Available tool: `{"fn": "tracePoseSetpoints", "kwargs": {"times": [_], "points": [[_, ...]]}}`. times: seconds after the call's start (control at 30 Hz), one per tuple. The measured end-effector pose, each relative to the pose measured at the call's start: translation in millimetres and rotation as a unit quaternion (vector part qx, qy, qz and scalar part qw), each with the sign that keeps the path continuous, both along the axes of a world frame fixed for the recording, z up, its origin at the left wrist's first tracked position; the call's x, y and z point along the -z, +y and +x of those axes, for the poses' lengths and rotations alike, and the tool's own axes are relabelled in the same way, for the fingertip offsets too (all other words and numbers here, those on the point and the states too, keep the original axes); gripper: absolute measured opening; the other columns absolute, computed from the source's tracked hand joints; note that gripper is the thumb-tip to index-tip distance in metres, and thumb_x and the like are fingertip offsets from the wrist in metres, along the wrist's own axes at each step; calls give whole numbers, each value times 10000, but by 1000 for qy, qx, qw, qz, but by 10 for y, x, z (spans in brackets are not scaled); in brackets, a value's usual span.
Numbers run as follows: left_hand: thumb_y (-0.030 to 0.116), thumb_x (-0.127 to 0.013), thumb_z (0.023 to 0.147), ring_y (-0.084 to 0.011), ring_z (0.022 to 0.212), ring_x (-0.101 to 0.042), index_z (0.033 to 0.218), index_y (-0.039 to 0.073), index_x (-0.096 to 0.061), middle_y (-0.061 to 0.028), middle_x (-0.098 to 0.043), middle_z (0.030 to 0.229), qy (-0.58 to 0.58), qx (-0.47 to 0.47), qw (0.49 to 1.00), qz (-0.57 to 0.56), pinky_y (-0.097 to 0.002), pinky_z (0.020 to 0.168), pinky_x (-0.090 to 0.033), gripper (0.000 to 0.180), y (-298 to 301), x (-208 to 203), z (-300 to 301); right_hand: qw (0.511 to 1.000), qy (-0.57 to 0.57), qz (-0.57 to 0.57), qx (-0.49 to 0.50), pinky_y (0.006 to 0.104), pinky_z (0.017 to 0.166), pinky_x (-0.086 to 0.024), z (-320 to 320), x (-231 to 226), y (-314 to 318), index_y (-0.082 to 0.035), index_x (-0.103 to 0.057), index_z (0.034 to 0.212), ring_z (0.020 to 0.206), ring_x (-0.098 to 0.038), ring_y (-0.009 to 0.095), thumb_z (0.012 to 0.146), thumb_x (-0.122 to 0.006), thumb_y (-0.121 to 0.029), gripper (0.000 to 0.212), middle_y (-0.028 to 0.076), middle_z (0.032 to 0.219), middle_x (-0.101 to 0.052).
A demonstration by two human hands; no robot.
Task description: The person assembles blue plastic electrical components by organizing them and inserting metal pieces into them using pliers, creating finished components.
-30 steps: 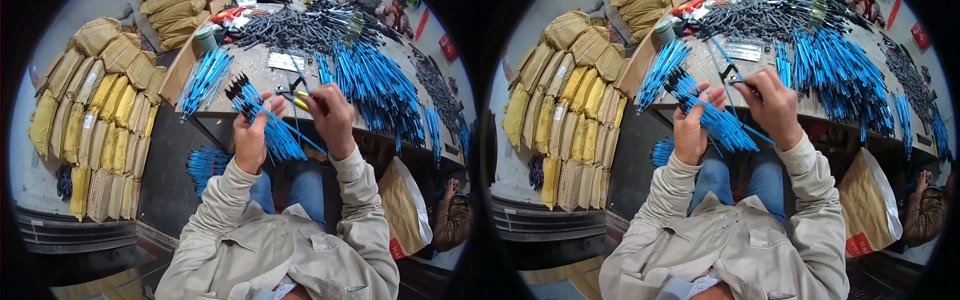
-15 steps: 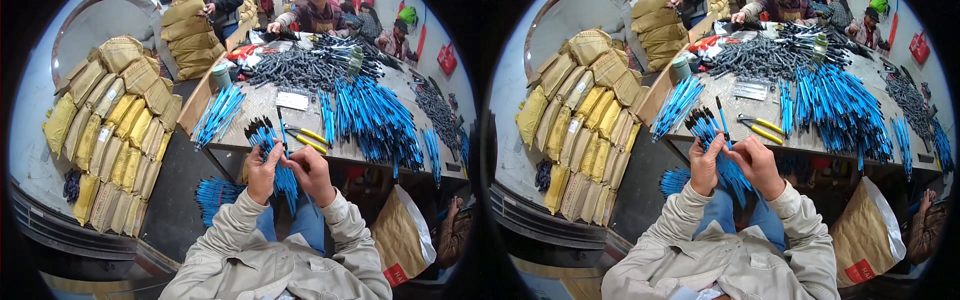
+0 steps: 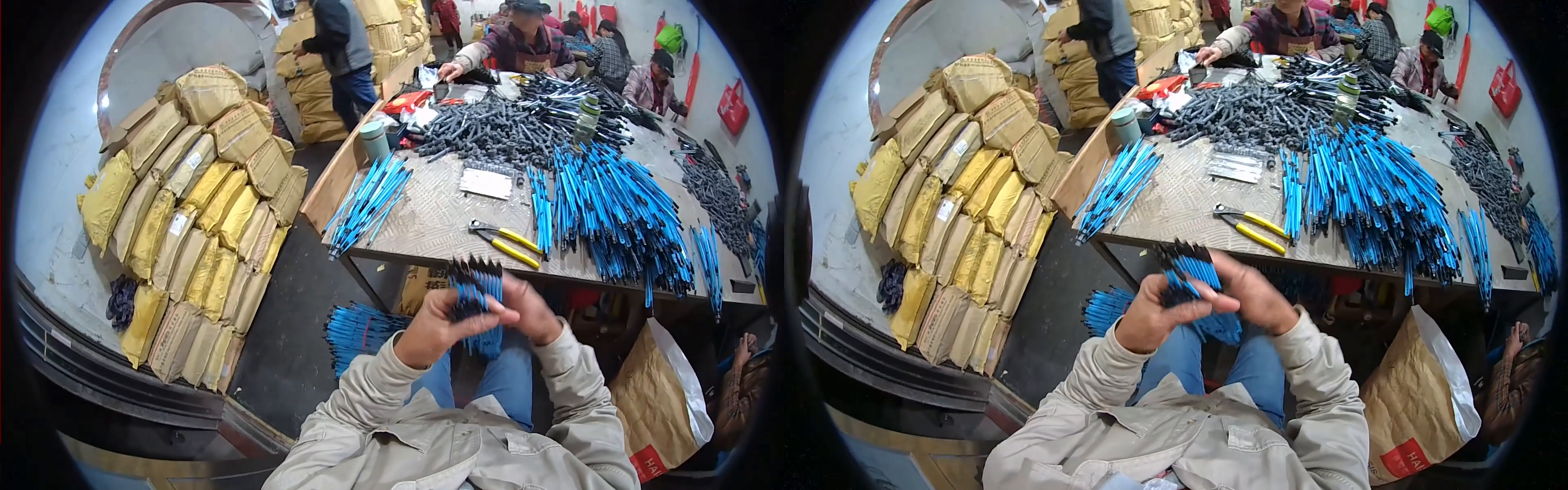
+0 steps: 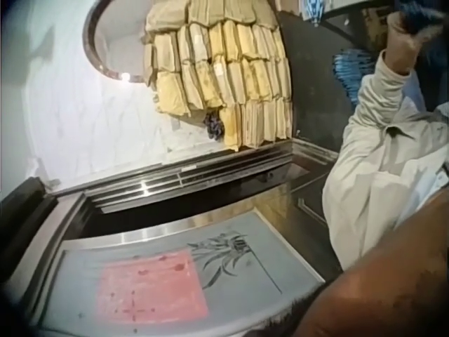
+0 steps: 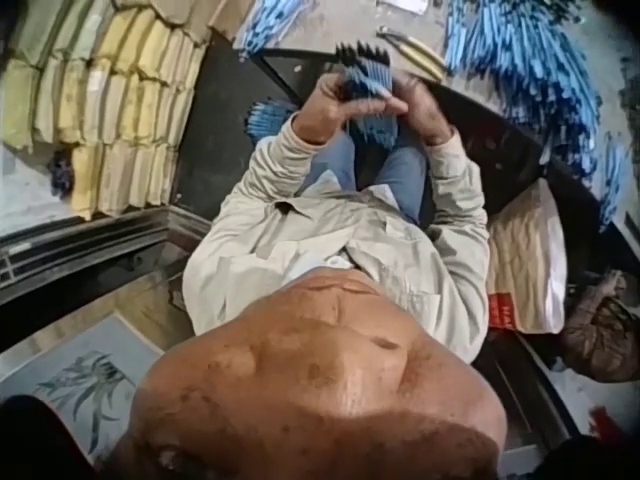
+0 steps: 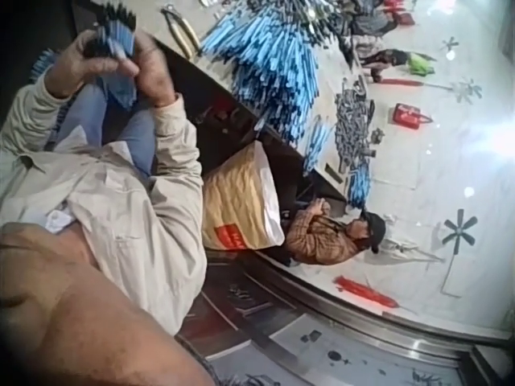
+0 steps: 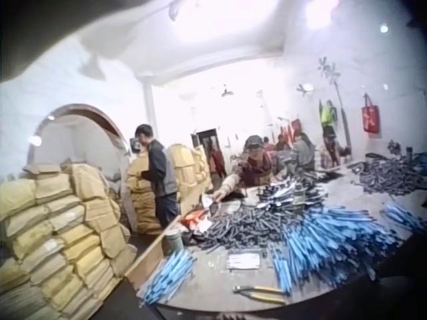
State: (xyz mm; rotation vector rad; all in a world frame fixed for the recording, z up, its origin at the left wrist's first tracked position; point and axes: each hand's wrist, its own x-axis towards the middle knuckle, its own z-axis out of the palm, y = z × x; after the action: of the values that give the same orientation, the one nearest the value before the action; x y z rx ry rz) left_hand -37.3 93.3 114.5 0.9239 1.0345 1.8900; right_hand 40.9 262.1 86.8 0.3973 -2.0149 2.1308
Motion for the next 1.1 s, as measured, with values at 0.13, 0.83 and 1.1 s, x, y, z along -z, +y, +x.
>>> {"fn": "tracePoseSetpoints", "kwargs": {"times": [0.13, 0.83, 1.1], "points": [[28, -665, 798, -200, 876, -638, 949, 6, -665, -122, -681, 931, 181, 46, 982, -30, -300, 810, -482, 153, -59, -71, 12, 992, -20, -70, -101, 308, 1007, -314, 14, 363, -89, 46, -377, 1324, 1176, -430, 163, 880, -257, -656, 838, 102, 1300, -460], [128, -639, 849, -238, 870, -659, 1051, -73, -594, -196, -665, 921, -41, 5, 992, -123, -339, 751, -552, 289, -265, -550, 224, 968, -126, -170, -137, 297, 1052, -277, 446, 949, -614, 16, -279, 1390, 1258, -364, 187, 838, -75, -703, 929, 93, 1383, -380], [202, -524, 916, -376, 981, -614, 1191, -35, -482, -306, -591, 1047, 92, 73, 993, -31, -510, 853, -503, 365, -399, -438, 133, 985, -92, -1, -148, 306, 1038, -280, 640, 1160, -691, -9, -269, 1400, 1229, -404, 222, 862, -236, -674, 856, 150, 1366, -400]]}}
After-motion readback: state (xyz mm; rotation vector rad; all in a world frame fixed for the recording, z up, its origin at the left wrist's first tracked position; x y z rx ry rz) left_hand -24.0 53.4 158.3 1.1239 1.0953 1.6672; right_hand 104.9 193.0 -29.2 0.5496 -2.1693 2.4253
